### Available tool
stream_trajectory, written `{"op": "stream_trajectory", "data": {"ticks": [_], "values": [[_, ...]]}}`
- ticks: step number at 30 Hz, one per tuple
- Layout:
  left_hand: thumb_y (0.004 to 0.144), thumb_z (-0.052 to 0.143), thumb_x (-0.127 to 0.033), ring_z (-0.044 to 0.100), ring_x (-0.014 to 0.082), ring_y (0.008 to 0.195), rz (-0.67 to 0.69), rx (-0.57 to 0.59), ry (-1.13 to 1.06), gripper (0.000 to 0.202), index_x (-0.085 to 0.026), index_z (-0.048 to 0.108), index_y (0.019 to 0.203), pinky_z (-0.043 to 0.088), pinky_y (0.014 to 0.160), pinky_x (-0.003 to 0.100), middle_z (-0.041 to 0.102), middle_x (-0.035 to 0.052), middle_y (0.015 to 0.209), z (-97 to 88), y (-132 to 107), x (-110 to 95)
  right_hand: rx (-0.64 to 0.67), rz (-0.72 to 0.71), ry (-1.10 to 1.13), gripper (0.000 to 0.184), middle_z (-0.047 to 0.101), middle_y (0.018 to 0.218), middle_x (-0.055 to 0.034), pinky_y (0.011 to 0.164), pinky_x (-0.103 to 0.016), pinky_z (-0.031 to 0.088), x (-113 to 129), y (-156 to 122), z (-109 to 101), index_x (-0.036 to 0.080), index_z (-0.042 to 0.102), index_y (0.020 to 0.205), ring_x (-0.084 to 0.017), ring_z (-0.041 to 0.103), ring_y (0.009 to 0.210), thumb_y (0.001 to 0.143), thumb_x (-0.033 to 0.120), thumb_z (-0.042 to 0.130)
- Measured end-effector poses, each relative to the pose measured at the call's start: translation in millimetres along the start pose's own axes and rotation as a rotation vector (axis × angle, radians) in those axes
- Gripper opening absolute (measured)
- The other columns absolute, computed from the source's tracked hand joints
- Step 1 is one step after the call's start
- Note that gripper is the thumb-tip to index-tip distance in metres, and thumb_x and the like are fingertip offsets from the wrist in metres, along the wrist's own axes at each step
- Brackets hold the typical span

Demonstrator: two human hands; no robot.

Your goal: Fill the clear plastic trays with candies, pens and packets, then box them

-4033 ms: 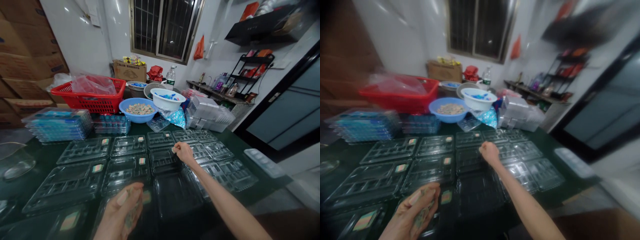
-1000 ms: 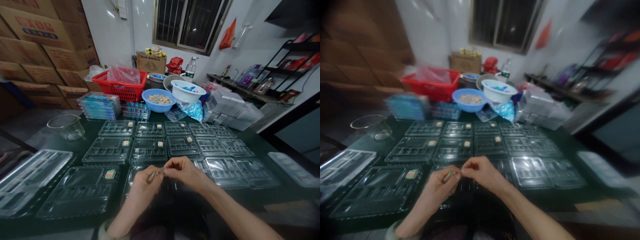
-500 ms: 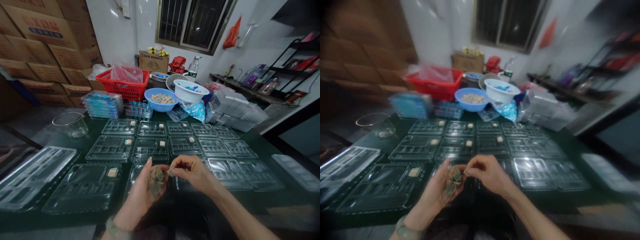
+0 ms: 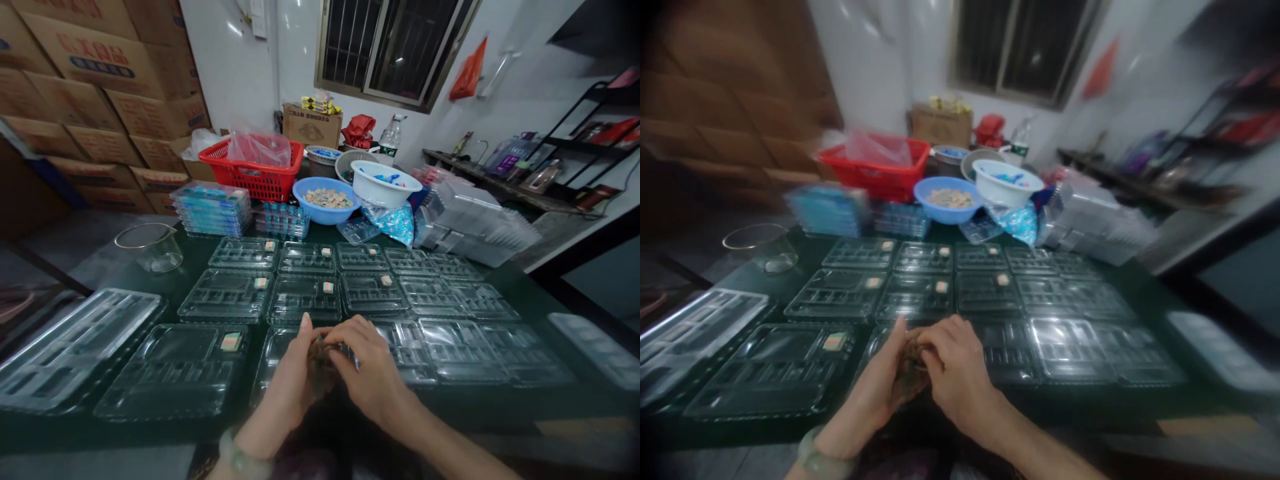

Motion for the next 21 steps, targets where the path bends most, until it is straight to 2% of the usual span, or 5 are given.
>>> {"op": "stream_trajectory", "data": {"ticks": [3,10,13,15,21], "values": [[0.071,0.042,-0.066,0.05,0.011,0.05,0.015,-0.018,-0.013,0.054,-0.016,0.061,0.082,0.034,0.047,0.021,0.056,0.0005,0.059,-1.1,1.0,-1.2,-0.008,0.029,0.036,0.024,0.058,0.085,0.0,0.078,-0.032,0.035,-3.5,-0.1,1.4,0.022,0.057,0.088,-0.016,0.048,0.084,0.074,0.003,0.053],[0.069,0.044,-0.067,0.049,0.0097,0.051,0.011,-0.022,-0.022,0.055,-0.017,0.061,0.086,0.036,0.049,0.021,0.054,-0.0011,0.063,-3.2,2.9,-1.8,0.102,0.096,0.191,0.016,0.055,0.077,0.0024,0.08,-0.029,0.035,-6.2,4.3,0.0,0.02,0.054,0.073,-0.014,0.05,0.081,0.072,0.004,0.055],[0.068,0.04,-0.07,0.048,0.0096,0.05,-0.003,-0.009,0.018,0.06,-0.016,0.061,0.086,0.034,0.048,0.021,0.053,-0.0009,0.061,-1.1,1.8,-1.0,0.132,0.059,0.143,0.017,0.055,0.079,0.003,0.089,-0.034,0.029,-1.6,7.3,-0.2,0.019,0.053,0.071,-0.014,0.049,0.082,0.072,0.003,0.057],[0.067,0.038,-0.072,0.048,0.0099,0.049,-0.003,-0.006,0.061,0.064,-0.016,0.061,0.084,0.034,0.047,0.021,0.052,-0.0004,0.059,0.3,0.7,-0.4,0.115,0.045,0.072,0.017,0.054,0.078,0.0028,0.091,-0.036,0.027,0.2,8.9,0.0,0.019,0.053,0.071,-0.014,0.048,0.081,0.072,0.003,0.057],[0.068,0.039,-0.071,0.05,0.0117,0.053,0.014,-0.004,0.041,0.062,-0.016,0.061,0.082,0.037,0.049,0.022,0.055,0.0012,0.061,-0.6,-0.8,-0.5,0.082,-0.038,-0.005,0.031,0.056,0.091,-0.0008,0.082,-0.035,0.032,7.9,5.3,6.8,0.024,0.057,0.092,-0.018,0.045,0.089,0.073,0.0,0.053]]}}
Point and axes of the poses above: each hand's wrist, its own y-axis towards the middle knuckle, its own z-axis out of the palm, x = y × z, the point moved 7 cm from there along y, towards the middle knuckle
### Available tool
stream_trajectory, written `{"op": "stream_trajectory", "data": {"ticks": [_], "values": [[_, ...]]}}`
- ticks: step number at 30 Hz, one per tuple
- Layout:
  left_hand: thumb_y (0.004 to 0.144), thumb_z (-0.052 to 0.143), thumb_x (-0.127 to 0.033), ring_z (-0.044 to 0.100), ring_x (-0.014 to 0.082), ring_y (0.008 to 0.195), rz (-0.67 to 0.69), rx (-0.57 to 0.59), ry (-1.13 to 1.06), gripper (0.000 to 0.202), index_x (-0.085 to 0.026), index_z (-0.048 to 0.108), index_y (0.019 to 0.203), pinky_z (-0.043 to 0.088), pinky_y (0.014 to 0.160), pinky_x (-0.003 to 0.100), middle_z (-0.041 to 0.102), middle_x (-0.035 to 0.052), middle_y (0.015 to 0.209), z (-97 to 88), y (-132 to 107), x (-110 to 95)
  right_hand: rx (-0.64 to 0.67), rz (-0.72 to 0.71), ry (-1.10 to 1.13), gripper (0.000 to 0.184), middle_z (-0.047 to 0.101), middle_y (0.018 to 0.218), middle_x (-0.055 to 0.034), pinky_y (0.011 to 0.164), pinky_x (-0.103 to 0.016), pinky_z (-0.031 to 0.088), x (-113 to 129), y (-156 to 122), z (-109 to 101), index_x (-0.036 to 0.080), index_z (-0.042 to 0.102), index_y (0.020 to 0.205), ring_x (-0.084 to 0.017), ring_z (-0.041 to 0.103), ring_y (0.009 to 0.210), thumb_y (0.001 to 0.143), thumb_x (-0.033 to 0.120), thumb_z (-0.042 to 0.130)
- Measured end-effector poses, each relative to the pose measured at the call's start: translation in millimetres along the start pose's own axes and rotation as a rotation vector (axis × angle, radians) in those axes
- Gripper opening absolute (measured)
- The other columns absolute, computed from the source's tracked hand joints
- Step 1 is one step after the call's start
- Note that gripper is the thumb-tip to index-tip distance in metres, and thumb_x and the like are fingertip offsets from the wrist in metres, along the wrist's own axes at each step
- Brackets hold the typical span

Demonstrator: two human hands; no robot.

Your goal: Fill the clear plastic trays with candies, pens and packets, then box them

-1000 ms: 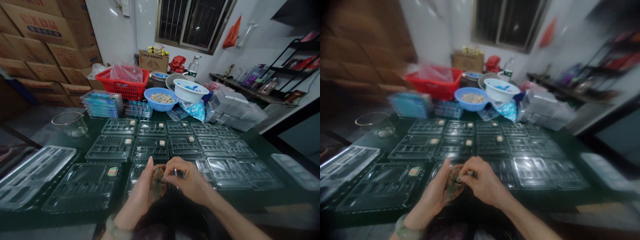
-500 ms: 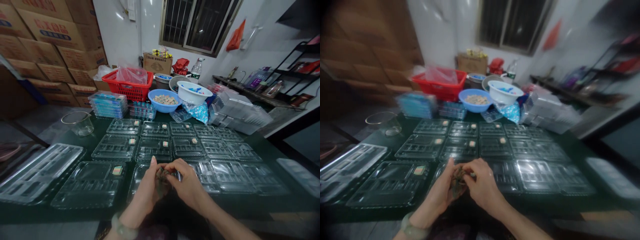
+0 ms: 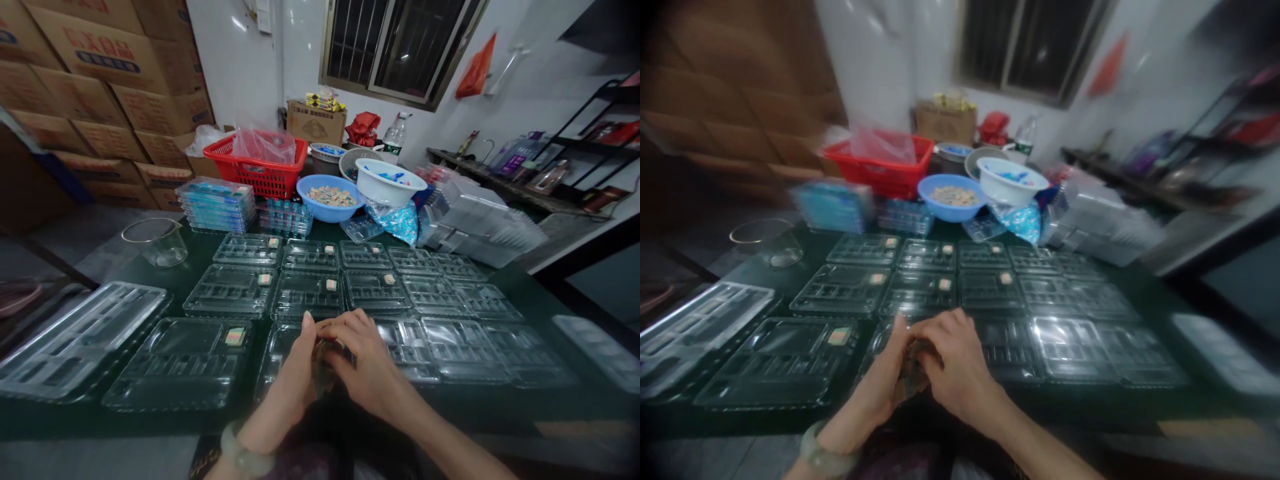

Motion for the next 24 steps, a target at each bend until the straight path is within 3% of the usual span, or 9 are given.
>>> {"op": "stream_trajectory", "data": {"ticks": [4,7,10,15,18,24], "values": [[0.071,0.039,-0.068,0.053,0.0126,0.055,-0.034,0.106,-0.118,0.058,-0.019,0.06,0.096,0.04,0.049,0.022,0.056,0.0011,0.064,3.2,0.1,2.1,-0.072,-0.006,0.098,0.019,0.056,0.087,-0.0013,0.081,-0.034,0.034,-2.8,-4.8,-1.1,0.02,0.056,0.079,-0.017,0.047,0.088,0.074,0.003,0.053],[0.074,0.044,-0.062,0.05,0.0105,0.048,-0.026,0.127,-0.174,0.052,-0.018,0.059,0.096,0.031,0.039,0.018,0.055,0.0015,0.065,1.3,-0.1,1.8,-0.122,0.089,0.271,0.012,0.057,0.087,-0.0007,0.081,-0.032,0.036,-15.9,-6.4,-3.8,0.019,0.053,0.079,-0.016,0.05,0.085,0.076,0.007,0.053],[0.076,0.049,-0.051,0.049,0.0102,0.046,0.02,0.145,-0.15,0.039,-0.016,0.06,0.089,0.025,0.035,0.017,0.053,0.0012,0.064,0.0,-1.0,-0.4,-0.133,0.221,0.464,0.002,0.058,0.083,-0.0013,0.073,-0.027,0.041,-33.4,-7.0,-2.3,0.018,0.052,0.082,-0.014,0.053,0.077,0.082,0.018,0.051],[0.076,0.058,-0.03,0.047,0.0067,0.046,0.144,0.169,-0.046,0.021,-0.014,0.058,0.089,0.027,0.037,0.016,0.053,0.0012,0.069,-0.1,-2.1,-7.5,-0.138,0.319,0.598,0.012,0.058,0.077,-0.0014,0.069,-0.026,0.042,-51.3,-7.6,3.0,0.017,0.053,0.082,-0.013,0.054,0.071,0.083,0.029,0.052],[0.075,0.059,-0.03,0.046,0.0052,0.044,0.156,0.12,0.011,0.022,-0.014,0.057,0.09,0.023,0.035,0.015,0.055,0.0026,0.073,-3.7,-1.1,-9.5,-0.145,0.337,0.628,0.014,0.058,0.08,-0.0022,0.07,-0.027,0.042,-54.2,-8.1,2.0,0.017,0.053,0.084,-0.014,0.054,0.074,0.083,0.03,0.052],[0.075,0.057,-0.035,0.056,0.0113,0.059,0.081,-0.01,-0.076,0.033,-0.018,0.059,0.102,0.037,0.044,0.017,0.06,0.0045,0.08,-17.3,-0.7,-8.9,-0.004,0.269,0.562,0.006,0.057,0.081,-0.0012,0.074,-0.028,0.04,-40.2,-10.5,-9.6,0.017,0.056,0.08,-0.015,0.054,0.078,0.081,0.023,0.054]]}}
Point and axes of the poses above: each hand's wrist, its own y-axis towards the middle knuckle, its own z-axis out of the palm, x = y × z, the point moved 7 cm from there along y, towards the middle knuckle
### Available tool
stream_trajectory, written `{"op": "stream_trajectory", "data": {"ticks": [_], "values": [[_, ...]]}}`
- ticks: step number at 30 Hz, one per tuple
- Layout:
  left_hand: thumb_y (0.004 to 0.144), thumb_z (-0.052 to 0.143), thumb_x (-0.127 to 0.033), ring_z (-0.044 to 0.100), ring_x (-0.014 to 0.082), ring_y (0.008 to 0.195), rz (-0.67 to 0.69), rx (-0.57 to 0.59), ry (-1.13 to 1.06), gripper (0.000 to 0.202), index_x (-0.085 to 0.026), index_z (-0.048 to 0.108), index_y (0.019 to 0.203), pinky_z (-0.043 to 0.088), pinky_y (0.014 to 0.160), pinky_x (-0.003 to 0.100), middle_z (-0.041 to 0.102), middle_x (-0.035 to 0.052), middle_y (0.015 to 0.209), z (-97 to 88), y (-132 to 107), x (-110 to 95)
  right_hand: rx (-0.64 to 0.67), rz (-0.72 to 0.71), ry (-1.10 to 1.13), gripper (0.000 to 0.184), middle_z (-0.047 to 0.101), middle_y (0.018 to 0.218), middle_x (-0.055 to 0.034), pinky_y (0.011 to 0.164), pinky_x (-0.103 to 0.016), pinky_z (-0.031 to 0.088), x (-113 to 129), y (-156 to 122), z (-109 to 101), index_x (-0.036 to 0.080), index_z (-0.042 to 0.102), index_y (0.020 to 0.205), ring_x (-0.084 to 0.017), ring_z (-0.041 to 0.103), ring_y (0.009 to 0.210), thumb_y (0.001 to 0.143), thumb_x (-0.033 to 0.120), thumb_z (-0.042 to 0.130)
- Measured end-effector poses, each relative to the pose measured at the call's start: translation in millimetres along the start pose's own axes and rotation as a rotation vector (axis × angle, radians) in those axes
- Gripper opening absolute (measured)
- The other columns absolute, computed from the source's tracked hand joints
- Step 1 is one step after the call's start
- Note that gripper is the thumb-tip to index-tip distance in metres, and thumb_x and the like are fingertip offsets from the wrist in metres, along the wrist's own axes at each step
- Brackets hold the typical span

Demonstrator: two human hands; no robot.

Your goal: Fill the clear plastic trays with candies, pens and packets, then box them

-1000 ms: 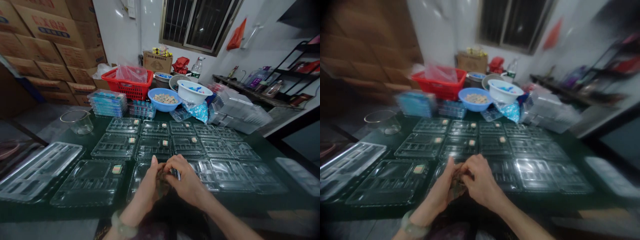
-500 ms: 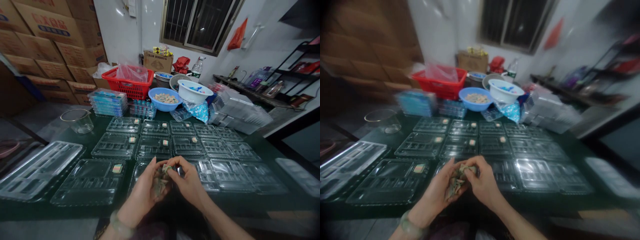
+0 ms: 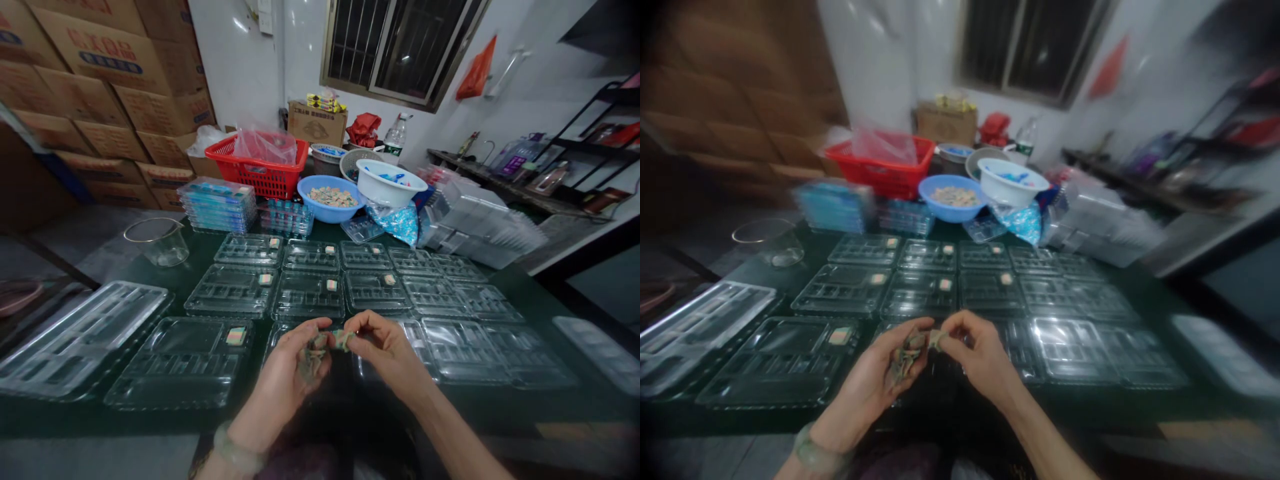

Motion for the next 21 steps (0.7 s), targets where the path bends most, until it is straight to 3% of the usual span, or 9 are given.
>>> {"op": "stream_trajectory", "data": {"ticks": [4,9,14,21], "values": [[0.074,0.057,-0.033,0.056,0.0116,0.06,0.042,-0.01,0.031,0.032,-0.018,0.06,0.102,0.039,0.046,0.017,0.061,0.005,0.08,0.4,-0.2,-3.4,0.109,-0.112,-0.19,0.008,0.057,0.084,0.0003,0.081,-0.029,0.037,20.1,-8.6,4.7,0.02,0.056,0.077,-0.015,0.052,0.085,0.076,0.012,0.058],[0.074,0.059,-0.035,0.057,0.012,0.064,0.065,0.041,0.052,0.031,-0.018,0.06,0.1,0.044,0.057,0.019,0.06,0.0031,0.074,7.7,-2.0,-5.5,0.082,-0.228,-0.322,0.015,0.057,0.088,0.0007,0.085,-0.031,0.035,34.4,-11.0,7.8,0.021,0.055,0.08,-0.015,0.05,0.089,0.077,0.006,0.055],[0.075,0.058,-0.038,0.054,0.0096,0.059,0.073,0.022,0.117,0.03,-0.02,0.058,0.1,0.042,0.053,0.019,0.056,0.0005,0.071,6.6,-2.4,-4.5,0.114,-0.281,-0.415,0.018,0.055,0.092,-0.0001,0.085,-0.032,0.035,35.6,-9.5,14.7,0.02,0.054,0.08,-0.015,0.047,0.094,0.076,0.003,0.056],[0.079,0.052,-0.038,0.049,0.0088,0.053,0.072,0.041,0.249,0.028,-0.019,0.057,0.099,0.039,0.047,0.02,0.057,0.0013,0.071,11.7,-2.9,-2.4,0.048,-0.346,-0.577,0.017,0.056,0.095,-0.0011,0.081,-0.035,0.034,30.2,-13.0,21.2,0.02,0.055,0.082,-0.018,0.046,0.093,0.077,0.004,0.055]]}}
Point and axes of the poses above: each hand's wrist, its own y-axis towards the middle knuckle, its own z-axis out of the palm, x = y × z, the point moved 7 cm from there along y, towards the middle knuckle
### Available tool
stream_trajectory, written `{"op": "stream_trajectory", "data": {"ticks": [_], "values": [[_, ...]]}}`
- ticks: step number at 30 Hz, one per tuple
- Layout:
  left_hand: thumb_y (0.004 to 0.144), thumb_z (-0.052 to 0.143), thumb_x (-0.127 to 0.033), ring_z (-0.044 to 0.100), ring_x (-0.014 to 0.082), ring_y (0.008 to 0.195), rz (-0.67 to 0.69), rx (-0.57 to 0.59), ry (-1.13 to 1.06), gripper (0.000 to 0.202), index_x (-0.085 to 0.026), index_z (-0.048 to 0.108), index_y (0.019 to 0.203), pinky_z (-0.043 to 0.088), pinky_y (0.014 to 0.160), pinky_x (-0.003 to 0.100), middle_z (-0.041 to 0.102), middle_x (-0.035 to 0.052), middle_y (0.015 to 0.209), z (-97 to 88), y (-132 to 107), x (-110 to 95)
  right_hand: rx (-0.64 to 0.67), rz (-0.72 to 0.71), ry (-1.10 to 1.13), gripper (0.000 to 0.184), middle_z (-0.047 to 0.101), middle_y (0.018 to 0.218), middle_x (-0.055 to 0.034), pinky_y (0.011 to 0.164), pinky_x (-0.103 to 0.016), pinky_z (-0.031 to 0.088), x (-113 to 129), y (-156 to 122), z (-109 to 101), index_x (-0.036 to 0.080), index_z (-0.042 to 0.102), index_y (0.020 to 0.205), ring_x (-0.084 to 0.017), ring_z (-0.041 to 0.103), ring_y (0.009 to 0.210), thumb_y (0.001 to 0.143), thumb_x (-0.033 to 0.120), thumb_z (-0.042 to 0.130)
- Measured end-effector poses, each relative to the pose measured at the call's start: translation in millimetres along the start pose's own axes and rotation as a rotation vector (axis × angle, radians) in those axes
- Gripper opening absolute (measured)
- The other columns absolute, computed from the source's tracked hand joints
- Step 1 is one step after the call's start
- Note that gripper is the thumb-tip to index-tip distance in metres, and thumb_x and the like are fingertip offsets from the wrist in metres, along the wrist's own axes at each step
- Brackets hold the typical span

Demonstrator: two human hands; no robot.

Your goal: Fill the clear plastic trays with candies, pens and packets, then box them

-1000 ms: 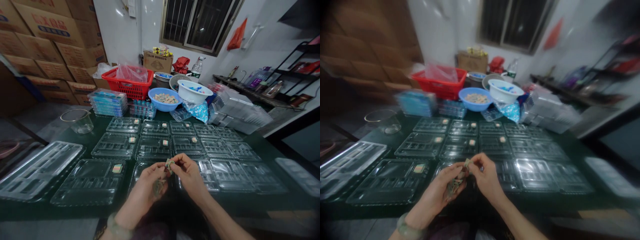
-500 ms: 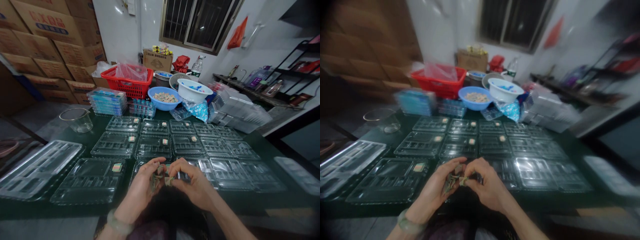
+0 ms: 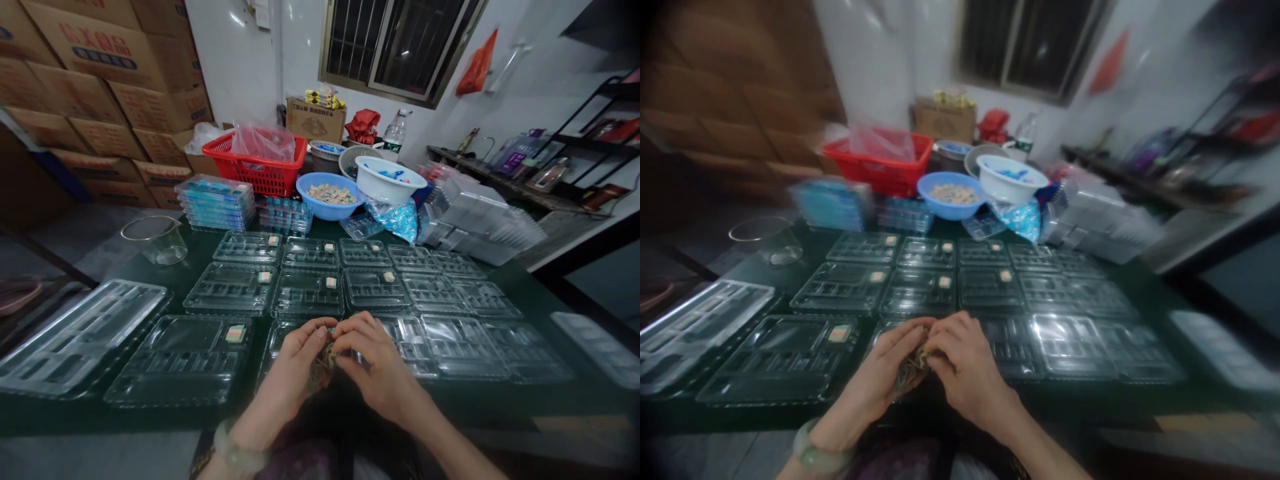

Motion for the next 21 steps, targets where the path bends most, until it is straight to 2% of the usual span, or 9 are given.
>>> {"op": "stream_trajectory", "data": {"ticks": [5,9,11,15,21], "values": [[0.079,0.052,-0.036,0.05,0.0091,0.055,0.003,-0.03,-0.034,0.025,-0.019,0.057,0.097,0.041,0.048,0.02,0.059,0.0015,0.074,-0.1,-1.7,-0.1,-0.164,-0.018,-0.091,0.016,0.058,0.089,-0.0022,0.077,-0.035,0.035,0.5,-10.4,5.2,0.02,0.057,0.085,-0.017,0.047,0.085,0.082,0.007,0.048],[0.078,0.054,-0.037,0.051,0.0095,0.057,-0.014,-0.035,-0.089,0.023,-0.019,0.058,0.092,0.041,0.048,0.019,0.059,0.0015,0.074,2.4,0.1,1.0,-0.329,-0.07,-0.118,0.019,0.059,0.086,-0.003,0.074,-0.036,0.036,3.1,-18.7,6.5,0.021,0.059,0.088,-0.017,0.048,0.082,0.082,0.006,0.048],[0.077,0.055,-0.037,0.051,0.0092,0.056,-0.027,-0.04,-0.111,0.022,-0.018,0.058,0.089,0.04,0.047,0.019,0.058,0.0014,0.073,2.8,1.1,1.7,-0.371,-0.084,-0.098,0.019,0.059,0.084,-0.0031,0.074,-0.035,0.037,2.5,-20.7,5.6,0.02,0.058,0.088,-0.017,0.048,0.081,0.081,0.005,0.049],[0.075,0.059,-0.035,0.053,0.0085,0.058,-0.038,-0.017,-0.16,0.022,-0.018,0.059,0.088,0.039,0.048,0.016,0.057,0.001,0.074,1.3,0.6,3.8,-0.311,-0.021,0.071,0.013,0.058,0.085,-0.0025,0.074,-0.032,0.039,-6.7,-18.4,1.1,0.019,0.056,0.085,-0.016,0.05,0.081,0.08,0.007,0.051],[0.077,0.057,-0.034,0.048,0.0066,0.051,-0.004,0.104,-0.093,0.022,-0.016,0.057,0.09,0.033,0.043,0.016,0.053,0.0001,0.07,2.9,-3.1,3.2,-0.259,0.262,0.364,0.004,0.057,0.077,0.0011,0.067,-0.024,0.041,-33.0,-16.6,-8.3,0.019,0.056,0.079,-0.012,0.051,0.072,0.079,0.015,0.056]]}}
Point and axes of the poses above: each hand's wrist, its own y-axis towards the middle knuckle, its own z-axis out of the palm, x = y × z, the point moved 7 cm from there along y, towards the middle knuckle
